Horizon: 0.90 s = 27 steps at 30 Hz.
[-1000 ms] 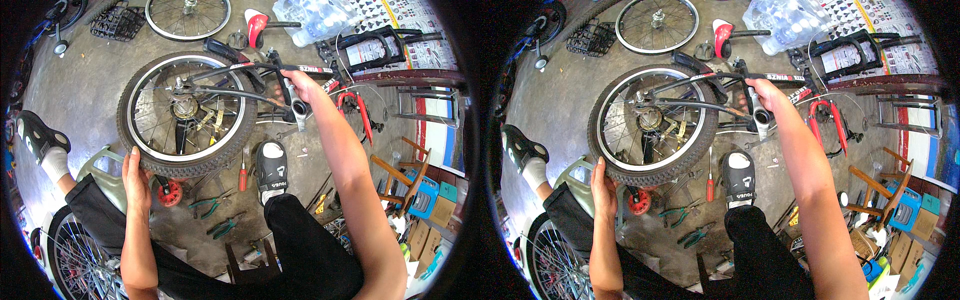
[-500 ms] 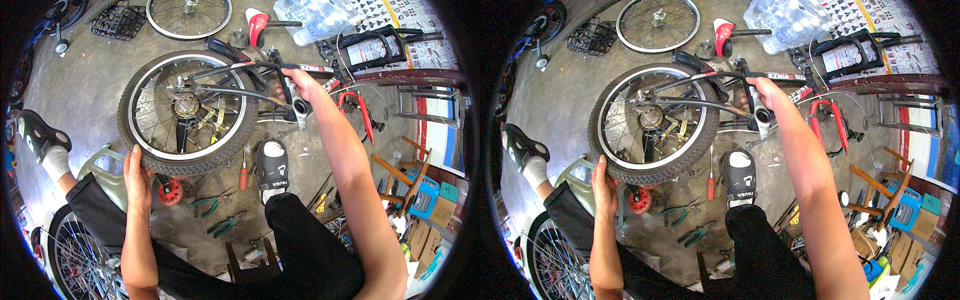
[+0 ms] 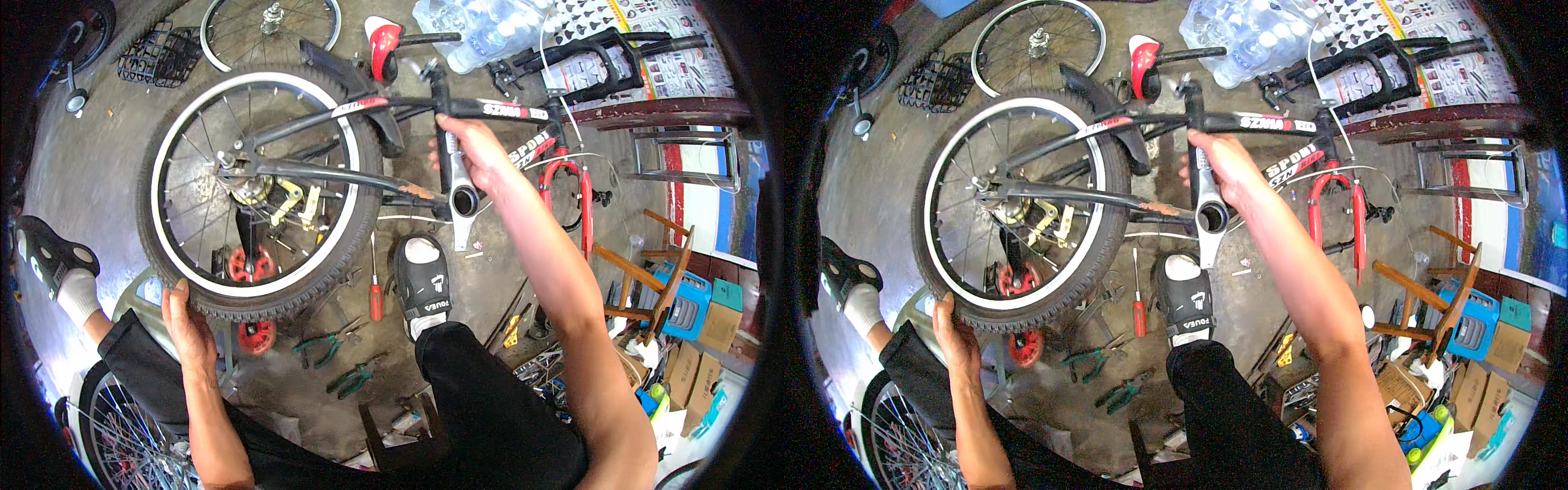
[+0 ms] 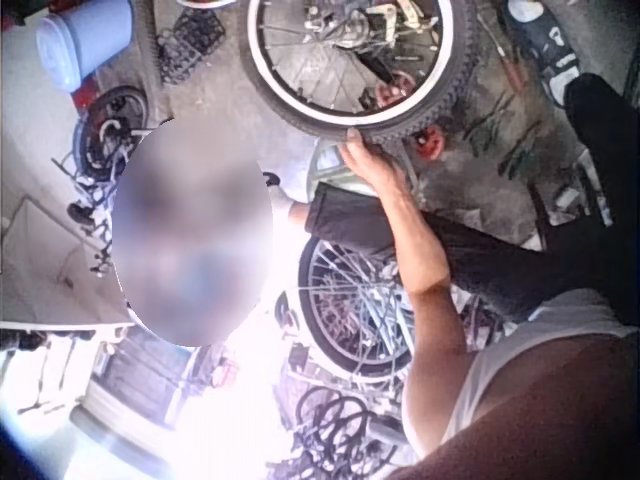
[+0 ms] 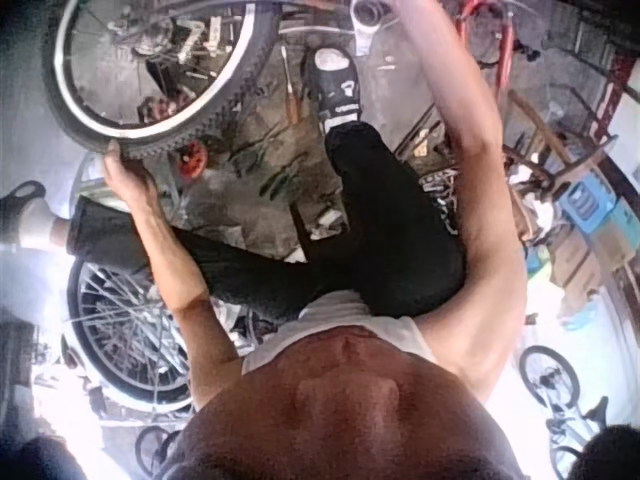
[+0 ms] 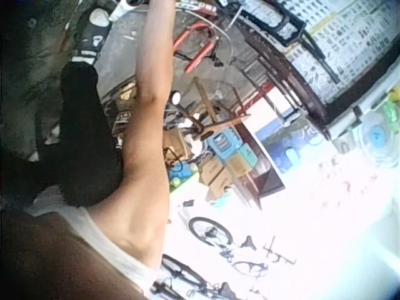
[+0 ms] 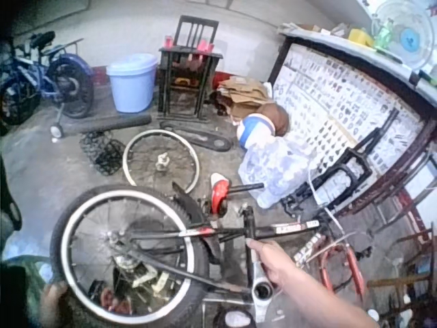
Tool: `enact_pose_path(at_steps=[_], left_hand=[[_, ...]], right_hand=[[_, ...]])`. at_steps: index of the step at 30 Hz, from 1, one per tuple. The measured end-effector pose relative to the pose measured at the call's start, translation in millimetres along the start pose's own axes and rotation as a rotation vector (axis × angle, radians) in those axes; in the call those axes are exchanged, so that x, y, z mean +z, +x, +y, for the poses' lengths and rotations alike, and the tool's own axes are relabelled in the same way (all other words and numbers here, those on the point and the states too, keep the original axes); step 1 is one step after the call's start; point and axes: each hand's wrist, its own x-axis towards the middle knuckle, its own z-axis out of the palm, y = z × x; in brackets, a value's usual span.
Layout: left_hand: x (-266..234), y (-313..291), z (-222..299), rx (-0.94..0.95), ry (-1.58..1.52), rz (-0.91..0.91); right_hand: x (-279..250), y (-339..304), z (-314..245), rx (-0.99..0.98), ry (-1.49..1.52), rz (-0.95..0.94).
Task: The person assembles bicycle components by hand, including a wheel, frame, and handlebar, and uses a hammer to secure a metal pin into a bracket on the floor.
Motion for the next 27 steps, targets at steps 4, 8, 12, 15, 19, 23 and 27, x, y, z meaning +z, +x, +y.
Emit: enact_pose_path(at_steps=[4, 8, 12, 15, 19, 23, 27], left_hand=[[-22.9, 7.1, -1.9, 0.113, -0.025, -0.017], [-19.9, 8.7, 19.5, 0.204, 0.050, -0.208], [-18.8, 19.0, 11.3, 0.221, 0.039, -0.219], [-16.5, 26.0, 4.3, 0.149, 0.141, -0.090], [-66.5, 62.1, -46.5, 0.253, 0.214, 0.091], [-20.2, 43.3, -24.9, 0.294, 0.324, -0.042], [-11.9, 34.7, -10.1, 0.207, 0.309, -0.069]], right_hand=[[11.7, -25.2, -26.3, -0.162, 0.015, 0.045], [16.3, -47.4, -41.8, -0.428, 0.059, 0.108], [14.5, -55.6, -44.6, -0.710, 0.149, 0.050], [13.9, -55.9, -32.1, -0.838, 0.203, 0.025], [18.5, -42.1, -4.6, -0.873, 0.193, -0.020], [3.2, -35.9, -1.5, -0.888, 0.294, 0.019], [-9.2, -33.5, 17.5, -0.809, 0.200, 0.087]])
